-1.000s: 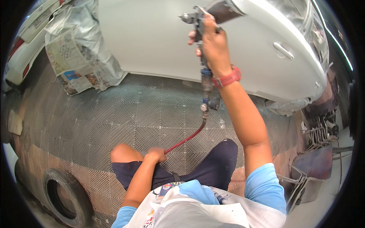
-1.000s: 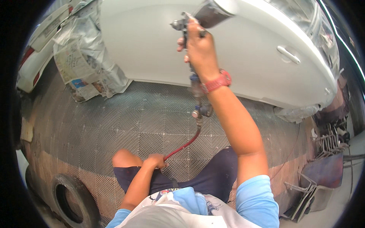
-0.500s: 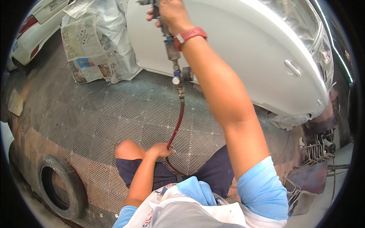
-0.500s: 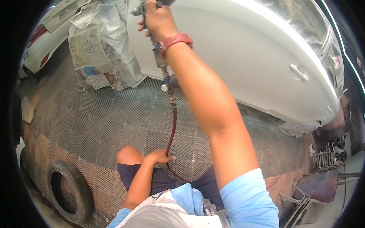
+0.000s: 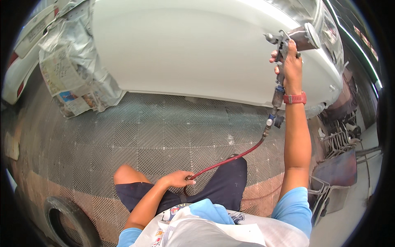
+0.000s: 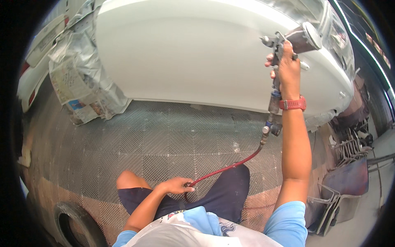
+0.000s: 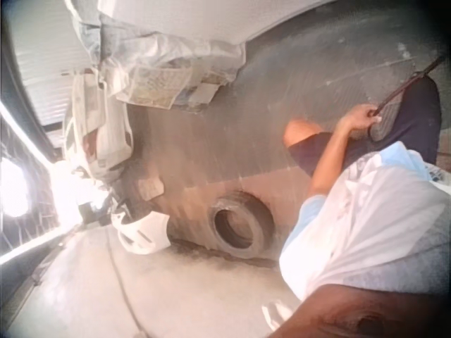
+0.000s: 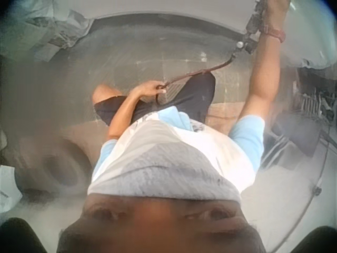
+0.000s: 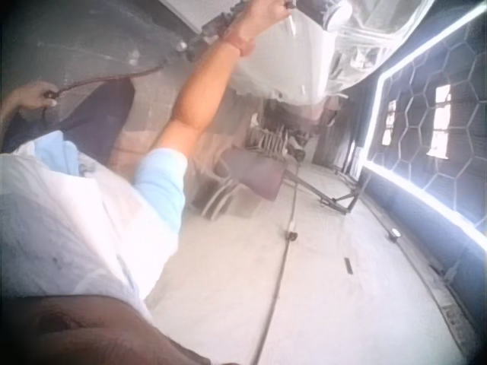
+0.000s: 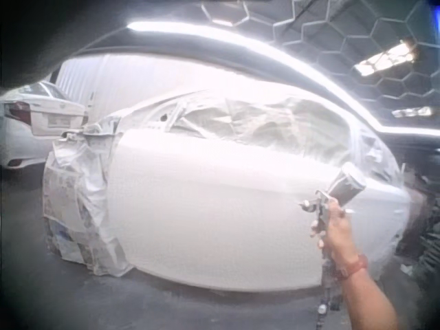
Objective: The person uses a spray gun to apply white paint to a car door. They sit on the floor initially, then stand to cover the upper sections, moving the spray gun in smooth horizontal strokes across the surface.
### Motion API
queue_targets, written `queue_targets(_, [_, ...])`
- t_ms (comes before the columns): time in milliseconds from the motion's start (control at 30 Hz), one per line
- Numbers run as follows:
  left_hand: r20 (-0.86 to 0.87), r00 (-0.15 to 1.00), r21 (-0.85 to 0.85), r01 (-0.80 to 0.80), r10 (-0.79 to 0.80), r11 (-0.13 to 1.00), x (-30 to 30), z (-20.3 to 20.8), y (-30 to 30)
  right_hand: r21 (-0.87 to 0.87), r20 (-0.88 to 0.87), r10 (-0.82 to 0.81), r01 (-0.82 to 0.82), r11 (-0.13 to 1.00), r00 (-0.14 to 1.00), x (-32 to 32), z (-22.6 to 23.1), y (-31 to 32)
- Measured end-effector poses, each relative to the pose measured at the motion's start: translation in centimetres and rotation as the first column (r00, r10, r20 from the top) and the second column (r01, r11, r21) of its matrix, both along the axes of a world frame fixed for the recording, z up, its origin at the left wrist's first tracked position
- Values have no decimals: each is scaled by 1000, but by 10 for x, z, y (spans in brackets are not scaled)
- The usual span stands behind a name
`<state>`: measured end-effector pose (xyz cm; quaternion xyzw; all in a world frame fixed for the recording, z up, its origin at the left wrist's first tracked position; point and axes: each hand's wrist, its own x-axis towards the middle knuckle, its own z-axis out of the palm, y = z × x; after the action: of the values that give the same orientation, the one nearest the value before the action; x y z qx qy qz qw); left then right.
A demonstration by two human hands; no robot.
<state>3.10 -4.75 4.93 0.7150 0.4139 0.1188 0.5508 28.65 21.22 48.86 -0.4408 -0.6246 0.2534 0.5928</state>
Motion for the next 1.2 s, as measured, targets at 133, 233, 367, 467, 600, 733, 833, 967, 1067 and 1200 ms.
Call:
queue_targets(133, [6, 999, 86, -46, 45, 995, 50, 30, 13, 1, 0, -121, 121, 993, 993, 101, 3, 8])
queue_targets(233, [29, 997, 107, -71, 69, 992, 83, 58, 25, 1, -21, -197, 197, 980, 980, 165, 5, 21])
queue_targets(367, [42, 996, 65, -78, 76, 995, 118, 97, 38, -9, -44, -285, 285, 958, 957, 238, 10, 37])
queue_targets(467, [107, 989, 63, -105, 98, 992, 137, 118, 49, -34, -61, -354, 352, 935, 933, 284, 19, 53])
queue_targets(600, [165, 977, 128, -157, 135, 979, 147, 132, 53, -34, -64, -490, 488, 872, 870, 327, 34, 82])
queue_targets(733, [227, 941, 195, -296, 250, 935, 144, 130, 46, 0, -54, -640, 641, 768, 767, 327, 54, 109])
queue_targets(833, [193, 927, 233, -362, 322, 902, 128, 121, 42, -6, -122, -592, 596, 803, 796, 296, 64, 107])
queue_targets(967, [172, 941, 109, -311, 290, 944, 75, 100, 28, 36, -88, -312, 316, 948, 946, 208, 61, 85])
queue_targets(1067, [107, 970, 104, -230, 219, 968, 35, 73, 3, -52, -113, -40, 34, 998, 993, 118, 54, 63])
queue_targets(1200, [42, 968, 6, -249, 249, 968, -6, 39, -30, -18, -36, 190, -191, 981, 981, -20, 37, 29])
